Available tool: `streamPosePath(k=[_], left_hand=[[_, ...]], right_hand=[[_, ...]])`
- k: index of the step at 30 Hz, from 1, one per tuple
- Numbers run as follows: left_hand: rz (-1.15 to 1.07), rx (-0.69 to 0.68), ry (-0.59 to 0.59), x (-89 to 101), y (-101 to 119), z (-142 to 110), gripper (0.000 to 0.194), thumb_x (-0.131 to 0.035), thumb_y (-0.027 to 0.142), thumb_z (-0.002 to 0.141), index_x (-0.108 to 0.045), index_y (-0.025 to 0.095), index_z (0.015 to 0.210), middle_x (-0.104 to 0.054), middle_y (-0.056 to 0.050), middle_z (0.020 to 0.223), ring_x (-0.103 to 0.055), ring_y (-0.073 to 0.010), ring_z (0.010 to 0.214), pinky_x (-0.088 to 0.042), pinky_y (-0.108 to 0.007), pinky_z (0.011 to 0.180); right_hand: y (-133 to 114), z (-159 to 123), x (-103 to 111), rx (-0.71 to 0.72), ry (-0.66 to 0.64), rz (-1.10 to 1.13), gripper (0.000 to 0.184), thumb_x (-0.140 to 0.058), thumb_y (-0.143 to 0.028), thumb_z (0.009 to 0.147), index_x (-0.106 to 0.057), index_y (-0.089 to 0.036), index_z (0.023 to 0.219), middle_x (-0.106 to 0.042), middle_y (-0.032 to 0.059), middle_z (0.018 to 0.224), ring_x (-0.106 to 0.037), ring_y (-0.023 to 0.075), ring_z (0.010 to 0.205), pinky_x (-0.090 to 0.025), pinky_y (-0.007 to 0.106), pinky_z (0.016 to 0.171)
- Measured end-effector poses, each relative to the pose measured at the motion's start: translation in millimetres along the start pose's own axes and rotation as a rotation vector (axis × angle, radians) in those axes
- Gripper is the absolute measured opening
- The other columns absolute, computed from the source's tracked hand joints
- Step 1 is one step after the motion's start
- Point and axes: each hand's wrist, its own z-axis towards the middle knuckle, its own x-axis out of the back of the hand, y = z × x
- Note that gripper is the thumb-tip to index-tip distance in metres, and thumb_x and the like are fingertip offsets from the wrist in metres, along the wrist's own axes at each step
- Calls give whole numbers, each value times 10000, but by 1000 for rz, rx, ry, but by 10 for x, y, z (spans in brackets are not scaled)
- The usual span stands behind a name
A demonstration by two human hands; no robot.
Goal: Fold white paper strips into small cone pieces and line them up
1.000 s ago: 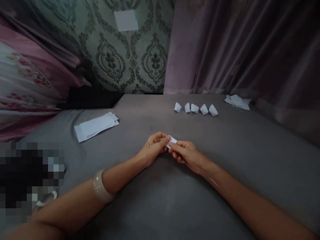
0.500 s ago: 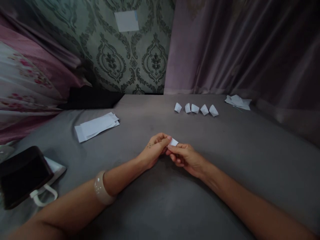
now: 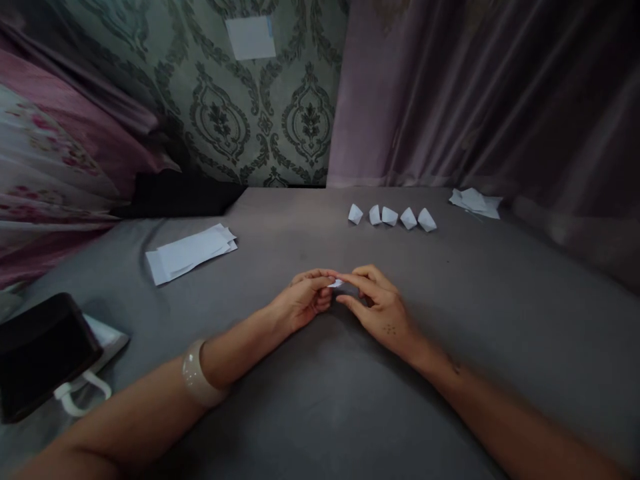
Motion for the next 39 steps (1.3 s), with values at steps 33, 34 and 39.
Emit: streamPosePath(k=[33, 34, 39], left_hand=[[791, -396, -135, 121, 82, 80, 300, -702, 406, 732, -662, 160, 899, -397, 73, 487, -289, -57, 426, -194, -207, 432], [798, -385, -168, 136, 100, 92, 301, -701, 409, 733, -656, 161, 897, -394, 74, 494, -290, -57, 430, -199, -206, 434], [848, -336, -352, 188, 220, 136, 250, -679, 380, 762, -618, 162, 868, -390, 74, 514, -292, -56, 456, -203, -202, 451]], right_hand=[[196, 91, -36, -240, -57, 31, 158, -595, -347, 804, -661, -205, 783, -627, 23, 774, -514, 118, 590, -394, 262, 571], [195, 95, -30, -237, -72, 44, 158, -596, -347, 800, -653, -204, 769, -622, 20, 766, -506, 113, 579, -389, 259, 561], [208, 140, 27, -233, -217, 122, 113, -582, -307, 793, -609, -200, 768, -545, -25, 625, -457, 97, 532, -355, 232, 520]])
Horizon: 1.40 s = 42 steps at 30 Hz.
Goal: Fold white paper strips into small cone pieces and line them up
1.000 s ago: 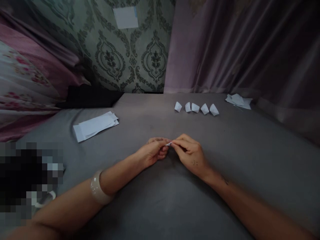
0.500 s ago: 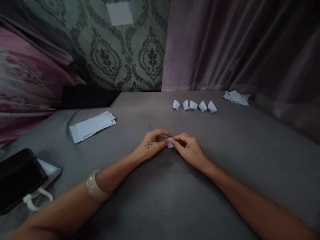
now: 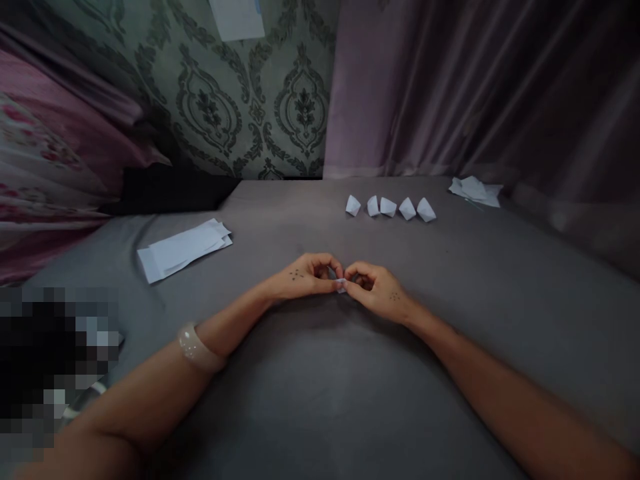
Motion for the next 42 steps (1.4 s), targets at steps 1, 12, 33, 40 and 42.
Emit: streamPosePath(k=[1, 12, 33, 40, 42], left_hand=[[6, -4, -37, 19, 11, 8, 242, -679, 375, 763, -611, 164, 860, -393, 74, 515, -297, -57, 459, -203, -202, 452], [-81, 48, -28, 6, 44, 31, 212, -687, 319, 748, -555, 159, 795, -474, 69, 548, -399, -37, 439, -320, -156, 419], [-421, 73, -176, 20, 12, -24, 281, -731, 179, 724, -497, 149, 875, -591, 37, 782, -507, -10, 396, -367, -122, 334], [-350, 61, -194, 42, 20, -24, 294, -740, 213, 724, -511, 145, 896, -590, 38, 689, -522, -35, 457, -414, -157, 433], [-314, 55, -194, 54, 19, -22, 281, -734, 218, 729, -529, 141, 906, -582, 35, 673, -510, -37, 485, -411, -163, 465]], right_hand=[[4, 14, 15, -7, -36, 9, 100, -578, -295, 791, -600, -200, 768, -519, -37, 592, -443, 94, 522, -345, 227, 510], [55, 60, 9, 7, -117, 241, 104, -598, -287, 804, -574, -192, 838, -499, -52, 630, -438, 66, 511, -354, 200, 476], [-105, -54, 101, -111, -228, 514, 240, -640, -351, 805, -540, -178, 939, -581, -54, 563, -561, 79, 443, -461, 189, 424], [-71, -34, 114, -136, -245, 526, 271, -662, -384, 784, -528, -179, 899, -614, -36, 614, -588, 88, 468, -476, 202, 439], [-61, -28, 119, -140, -250, 515, 276, -658, -392, 786, -517, -182, 897, -625, -28, 631, -597, 92, 484, -476, 207, 449]])
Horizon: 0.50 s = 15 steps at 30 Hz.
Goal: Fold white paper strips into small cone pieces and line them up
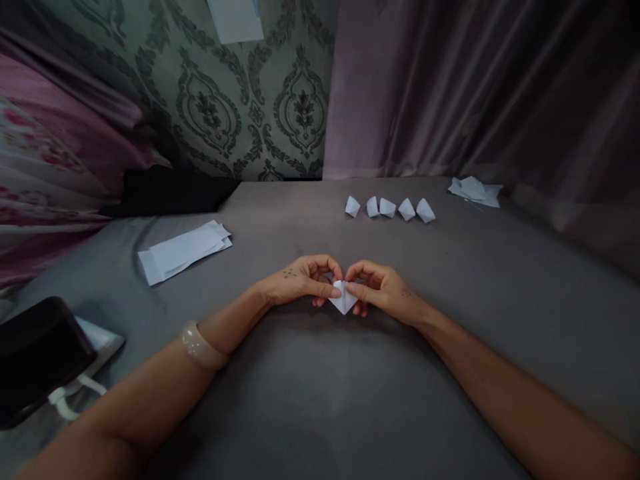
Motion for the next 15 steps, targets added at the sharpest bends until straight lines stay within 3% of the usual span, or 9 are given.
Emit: streamPosePath(k=[6, 15], left_hand=[[181, 4, -12, 25, 31, -9, 238, -728, 292, 729, -585, 135, 837, -533, 46, 634, -424, -38, 498, -326, -163, 456], [326, -86, -5, 47, 84, -39, 198, -718, 278, 738, -614, 118, 790, -587, -6, 772, -509, -71, 638, -392, -195, 571]], right_hand=[[23, -1, 9, 4, -39, -132, 233, -601, -399, 829, -513, -190, 882, -616, -20, 660, -594, 97, 539, -445, 207, 471], [7, -46, 79, 85, -78, -434, 149, -479, -339, 922, -523, -198, 907, -463, -71, 568, -435, 78, 512, -356, 214, 524]])
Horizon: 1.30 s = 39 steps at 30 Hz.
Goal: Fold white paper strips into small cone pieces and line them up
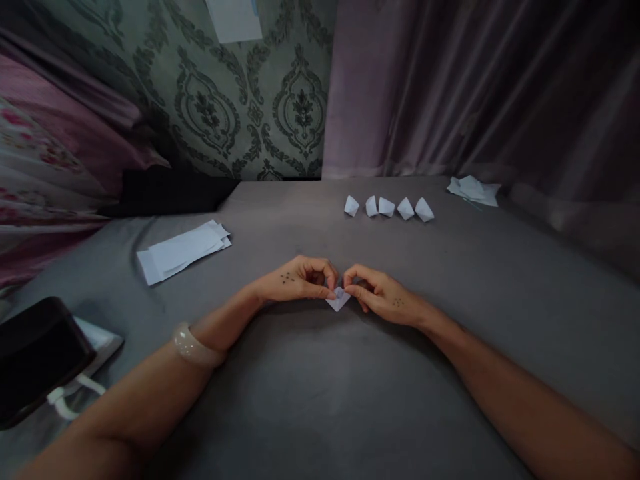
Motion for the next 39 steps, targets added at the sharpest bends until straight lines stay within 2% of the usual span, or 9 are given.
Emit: streamPosePath(k=[11, 13, 17, 19, 24, 29, 35, 39], left_hand=[[58, -46, 14, 4, -10, -12, 163, -668, 279, 788, -617, 125, 797, -589, -21, 796, -528, -87, 666, -436, -225, 631], [105, -63, 26, 16, -19, -23, 153, -651, 279, 803, -614, 131, 809, -605, -30, 824, -547, -100, 709, -449, -236, 667], [290, -93, 25, 34, -26, -50, 168, -627, 268, 829, -632, 151, 950, -625, -46, 892, -579, -126, 790, -464, -257, 730], [425, -148, -4, 36, -22, -66, 188, -604, 256, 849, -642, 162, 1008, -622, -64, 949, -584, -135, 834, -459, -257, 753], [671, -257, -56, 9, -14, -102, 188, -470, 215, 926, -647, 155, 936, -610, -87, 1004, -591, -135, 856, -447, -238, 765], [877, -362, -44, -23, -44, -115, 254, -381, 195, 954, -623, 156, 1020, -626, -109, 1061, -600, -175, 957, -447, -275, 847], [1001, -368, 11, -13, -109, -110, 286, -358, 210, 963, -604, 157, 1101, -616, -118, 1099, -600, -182, 971, -461, -279, 846], [1009, -334, 38, 3, -148, -112, 301, -350, 225, 971, -633, 153, 1043, -614, -111, 1100, -605, -172, 950, -466, -267, 832]], right_hand=[[29, -46, 50, 155, 60, -263, 68, -535, -240, 883, -520, -198, 831, -529, -17, 774, -467, 98, 637, -389, 235, 618], [26, -51, 68, 207, 61, -317, 55, -505, -212, 900, -547, -196, 868, -550, -1, 813, -493, 107, 677, -403, 243, 656], [19, -70, 104, 294, 15, -423, 195, -427, -171, 940, -602, -196, 1021, -576, 39, 934, -550, 126, 810, -422, 259, 749], [10, -91, 121, 288, 5, -475, 234, -401, -170, 951, -607, -202, 1059, -574, 48, 972, -561, 128, 831, -426, 260, 759], [-42, -152, 141, 241, 3, -612, 174, -433, -231, 953, -597, -206, 1006, -570, 35, 969, -542, 114, 727, -413, 247, 684], [-45, -166, 120, 199, 27, -726, 171, -458, -280, 945, -594, -216, 1026, -577, 32, 952, -545, 124, 711, -394, 254, 642], [-16, -150, 119, 178, 65, -813, 223, -422, -238, 961, -642, -208, 985, -601, 42, 954, -579, 131, 744, -394, 257, 651], [-13, -146, 143, 183, 62, -833, 239, -431, -190, 948, -665, -230, 977, -621, 37, 971, -592, 132, 767, -390, 251, 646]])
